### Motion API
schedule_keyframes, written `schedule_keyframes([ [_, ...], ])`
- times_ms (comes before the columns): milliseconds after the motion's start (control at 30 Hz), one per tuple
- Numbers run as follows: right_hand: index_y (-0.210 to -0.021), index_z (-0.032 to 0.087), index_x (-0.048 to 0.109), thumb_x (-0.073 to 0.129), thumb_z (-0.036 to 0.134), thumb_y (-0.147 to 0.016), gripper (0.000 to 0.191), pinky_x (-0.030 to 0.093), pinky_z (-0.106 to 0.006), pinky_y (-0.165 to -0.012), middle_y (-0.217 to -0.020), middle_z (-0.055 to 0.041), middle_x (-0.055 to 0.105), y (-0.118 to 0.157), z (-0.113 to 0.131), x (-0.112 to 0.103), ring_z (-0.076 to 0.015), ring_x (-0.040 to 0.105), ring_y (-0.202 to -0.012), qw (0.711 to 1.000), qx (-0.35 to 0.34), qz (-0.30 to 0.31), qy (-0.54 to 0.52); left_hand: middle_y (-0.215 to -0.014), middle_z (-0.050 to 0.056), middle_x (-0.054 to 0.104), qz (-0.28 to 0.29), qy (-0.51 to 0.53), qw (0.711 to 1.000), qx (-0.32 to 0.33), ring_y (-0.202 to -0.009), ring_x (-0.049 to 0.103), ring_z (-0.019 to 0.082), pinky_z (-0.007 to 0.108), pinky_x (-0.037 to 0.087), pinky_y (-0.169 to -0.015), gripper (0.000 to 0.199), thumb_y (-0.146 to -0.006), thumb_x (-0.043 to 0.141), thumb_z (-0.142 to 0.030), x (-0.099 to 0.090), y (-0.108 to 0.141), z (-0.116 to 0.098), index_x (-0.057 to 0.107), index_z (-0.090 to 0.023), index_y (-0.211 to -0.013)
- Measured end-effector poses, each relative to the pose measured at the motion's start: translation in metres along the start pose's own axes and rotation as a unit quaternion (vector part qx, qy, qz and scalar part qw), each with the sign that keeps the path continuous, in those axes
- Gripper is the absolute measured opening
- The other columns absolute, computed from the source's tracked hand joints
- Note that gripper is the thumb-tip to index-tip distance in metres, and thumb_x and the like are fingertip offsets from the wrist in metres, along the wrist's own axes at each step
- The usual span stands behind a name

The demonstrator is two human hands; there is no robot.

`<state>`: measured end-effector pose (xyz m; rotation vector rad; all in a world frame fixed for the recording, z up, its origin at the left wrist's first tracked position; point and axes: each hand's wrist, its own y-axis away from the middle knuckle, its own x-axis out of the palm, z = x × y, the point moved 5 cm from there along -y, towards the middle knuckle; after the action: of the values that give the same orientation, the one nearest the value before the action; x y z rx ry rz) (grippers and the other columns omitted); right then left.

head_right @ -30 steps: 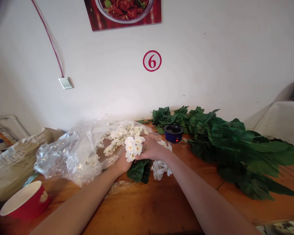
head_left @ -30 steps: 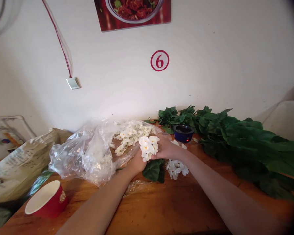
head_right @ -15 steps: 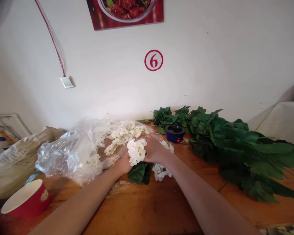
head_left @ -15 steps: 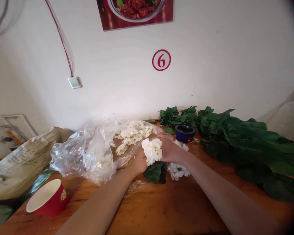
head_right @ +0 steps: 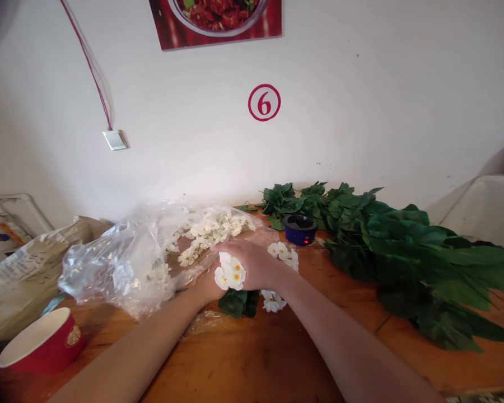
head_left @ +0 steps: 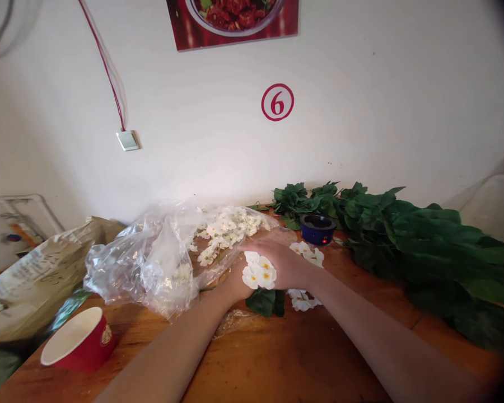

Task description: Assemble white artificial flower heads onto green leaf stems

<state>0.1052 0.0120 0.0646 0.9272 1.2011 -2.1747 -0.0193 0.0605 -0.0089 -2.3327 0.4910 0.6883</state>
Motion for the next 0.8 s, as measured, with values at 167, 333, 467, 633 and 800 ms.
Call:
schedule_keyframes([
  [167,-0.125,0.029,0.059,0.063,0.036,-0.079,0.047,0.043,-0.037,-0.083,-0.109,-0.0095,0.058,-0.001,0.004,0.000,-0.0245,0.054,-0.096,0.990,-0.048,-0.005,0.129,-0.106,0.010,0.068,0.030,-0.037,0.999,0.017,-0.097,0.061,0.025,0.044,0.049,-0.092,0.019,-0.082,0.056,-0.026,0.002,0.000,0.003,0.065,-0.018,-0.097],
  [333,-0.104,0.022,0.064,0.051,0.029,-0.088,0.021,0.042,-0.036,-0.081,-0.103,-0.0097,0.057,-0.001,-0.005,-0.001,-0.0229,0.053,-0.092,0.987,-0.024,-0.020,0.160,-0.115,0.010,0.065,0.020,0.001,1.000,-0.009,-0.107,0.058,0.024,0.042,0.046,-0.098,0.027,-0.092,0.044,-0.030,0.002,-0.004,-0.013,0.063,-0.016,-0.108],
  [467,-0.098,0.021,0.057,0.043,0.026,-0.093,0.015,0.044,-0.032,-0.078,-0.101,-0.0072,0.055,-0.002,-0.010,0.003,-0.0188,0.053,-0.087,0.996,0.038,-0.022,0.081,-0.121,0.010,0.063,0.025,0.011,1.000,-0.014,-0.114,0.055,0.025,0.042,0.043,-0.101,0.033,-0.089,0.053,-0.034,0.002,-0.006,-0.024,0.059,-0.017,-0.116],
  [633,-0.091,0.021,0.050,0.034,0.030,-0.098,0.019,0.044,-0.031,-0.077,-0.097,-0.0051,0.052,-0.002,-0.012,0.011,-0.0176,0.051,-0.086,0.994,0.100,-0.021,0.047,-0.124,0.010,0.061,-0.004,0.034,0.999,-0.004,-0.115,0.055,0.025,0.041,0.042,-0.103,0.036,-0.087,0.058,-0.037,-0.001,-0.007,-0.024,0.057,-0.017,-0.117],
  [800,-0.095,0.021,0.048,0.038,0.026,-0.096,0.012,0.044,-0.032,-0.079,-0.101,-0.0062,0.050,-0.003,-0.012,0.016,-0.0190,0.050,-0.092,0.991,0.088,-0.010,0.102,-0.126,0.011,0.060,-0.003,0.006,1.000,-0.001,-0.117,0.053,0.025,0.040,0.041,-0.104,0.035,-0.091,0.051,-0.036,0.001,-0.007,-0.013,0.057,-0.017,-0.118],
])
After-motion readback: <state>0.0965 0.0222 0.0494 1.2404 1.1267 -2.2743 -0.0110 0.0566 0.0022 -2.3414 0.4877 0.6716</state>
